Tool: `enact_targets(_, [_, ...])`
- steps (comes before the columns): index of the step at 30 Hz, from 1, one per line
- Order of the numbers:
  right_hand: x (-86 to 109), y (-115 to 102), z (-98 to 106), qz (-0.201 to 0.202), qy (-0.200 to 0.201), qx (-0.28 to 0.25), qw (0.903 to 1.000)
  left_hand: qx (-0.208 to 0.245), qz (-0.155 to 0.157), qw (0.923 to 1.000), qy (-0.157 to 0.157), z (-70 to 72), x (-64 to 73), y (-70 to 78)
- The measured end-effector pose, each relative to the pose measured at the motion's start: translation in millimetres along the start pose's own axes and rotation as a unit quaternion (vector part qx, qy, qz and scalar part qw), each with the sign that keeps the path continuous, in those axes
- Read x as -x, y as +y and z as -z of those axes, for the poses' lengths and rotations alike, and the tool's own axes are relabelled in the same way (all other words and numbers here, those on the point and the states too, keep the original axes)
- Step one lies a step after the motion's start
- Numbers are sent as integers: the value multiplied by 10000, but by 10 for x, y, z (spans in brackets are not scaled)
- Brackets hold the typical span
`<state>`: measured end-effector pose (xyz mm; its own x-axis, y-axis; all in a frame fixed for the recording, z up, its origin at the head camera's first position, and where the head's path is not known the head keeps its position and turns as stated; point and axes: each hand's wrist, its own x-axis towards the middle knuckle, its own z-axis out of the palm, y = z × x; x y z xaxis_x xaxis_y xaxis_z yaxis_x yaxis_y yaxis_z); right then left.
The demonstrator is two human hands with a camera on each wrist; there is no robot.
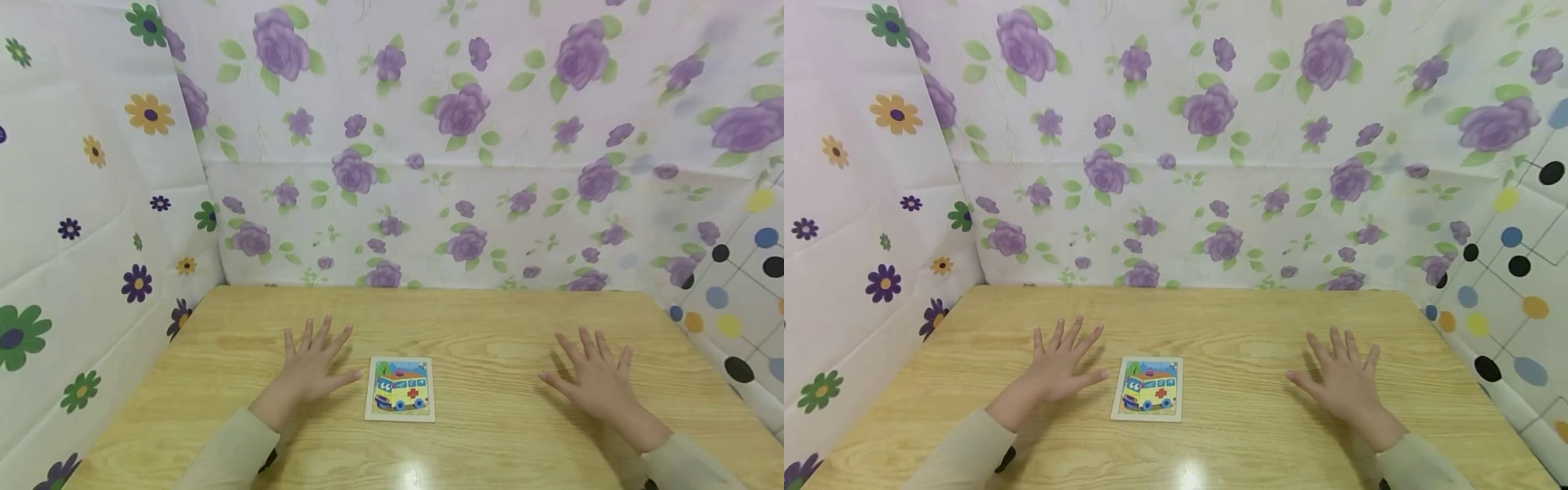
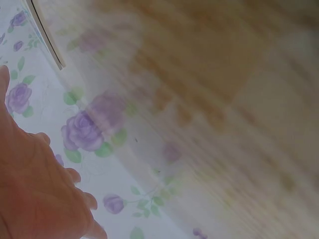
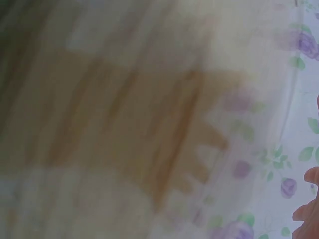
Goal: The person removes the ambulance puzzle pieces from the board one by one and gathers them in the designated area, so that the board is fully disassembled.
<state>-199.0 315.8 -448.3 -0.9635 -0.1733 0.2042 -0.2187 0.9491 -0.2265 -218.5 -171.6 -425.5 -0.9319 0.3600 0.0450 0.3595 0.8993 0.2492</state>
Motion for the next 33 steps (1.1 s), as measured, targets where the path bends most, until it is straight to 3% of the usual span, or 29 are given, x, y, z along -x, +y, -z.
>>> enact_targets(9, [-24,32,29,162,166,138,9996,-87,12,9999,111,2,-4,-62])
enact_targets(16, [-34,17,50,292,275,166,9991,-8,-32,9999,-137,62,40,-37])
enact_targets(25, [-156,-127,253,763,893,296,9926,58,-215,9997,126,113,-17,27])
enact_targets(28, [-184,-222,321,700,707,168,9949,110,-371,9991,199,137,-26,75])
enact_targets(33, [-190,-395,396,616,389,-24,9973,203,-663,9976,37,142,-11,189])
